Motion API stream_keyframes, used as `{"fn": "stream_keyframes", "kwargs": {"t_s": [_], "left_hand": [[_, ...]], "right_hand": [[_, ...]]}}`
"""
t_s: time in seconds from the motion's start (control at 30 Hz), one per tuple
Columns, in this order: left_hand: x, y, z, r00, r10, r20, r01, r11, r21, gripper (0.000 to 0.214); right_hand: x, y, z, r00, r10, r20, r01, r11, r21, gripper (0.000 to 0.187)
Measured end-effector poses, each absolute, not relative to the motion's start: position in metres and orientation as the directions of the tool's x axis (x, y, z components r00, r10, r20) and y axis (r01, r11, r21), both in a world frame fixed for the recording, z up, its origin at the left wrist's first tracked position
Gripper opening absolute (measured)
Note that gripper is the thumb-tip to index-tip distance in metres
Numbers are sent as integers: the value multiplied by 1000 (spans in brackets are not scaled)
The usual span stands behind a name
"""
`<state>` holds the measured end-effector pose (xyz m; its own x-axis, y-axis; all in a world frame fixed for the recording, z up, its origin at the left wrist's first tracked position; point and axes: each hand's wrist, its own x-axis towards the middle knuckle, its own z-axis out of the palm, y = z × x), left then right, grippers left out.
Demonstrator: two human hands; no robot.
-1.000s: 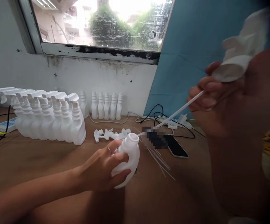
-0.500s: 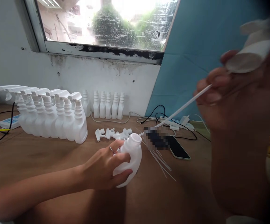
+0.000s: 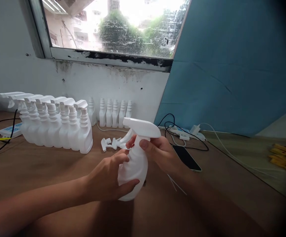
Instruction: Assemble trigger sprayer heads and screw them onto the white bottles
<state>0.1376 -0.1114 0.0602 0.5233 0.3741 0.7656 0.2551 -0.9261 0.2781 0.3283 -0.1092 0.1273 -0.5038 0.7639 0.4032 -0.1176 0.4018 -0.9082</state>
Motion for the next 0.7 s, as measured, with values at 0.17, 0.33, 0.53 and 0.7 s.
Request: {"fn": "stream_keyframes", "kwargs": {"t_s": [0.17,0.33,0.53,0.7], "left_hand": [[125,-101,69,468,333,818,259,-937,233,33],[113,-97,98,349,200,916,161,-975,152,30],[118,-104,137,107,329,938,230,-926,299,21],[131,-108,157,325,449,833,278,-887,369,22]], "right_hand": [[318,-109,119,-520,755,401,-172,367,-914,24],[308,-112,113,-541,753,374,-223,301,-927,28],[304,-112,104,-541,718,439,-356,278,-892,29],[306,-108,99,-563,711,422,-398,215,-892,33]]}}
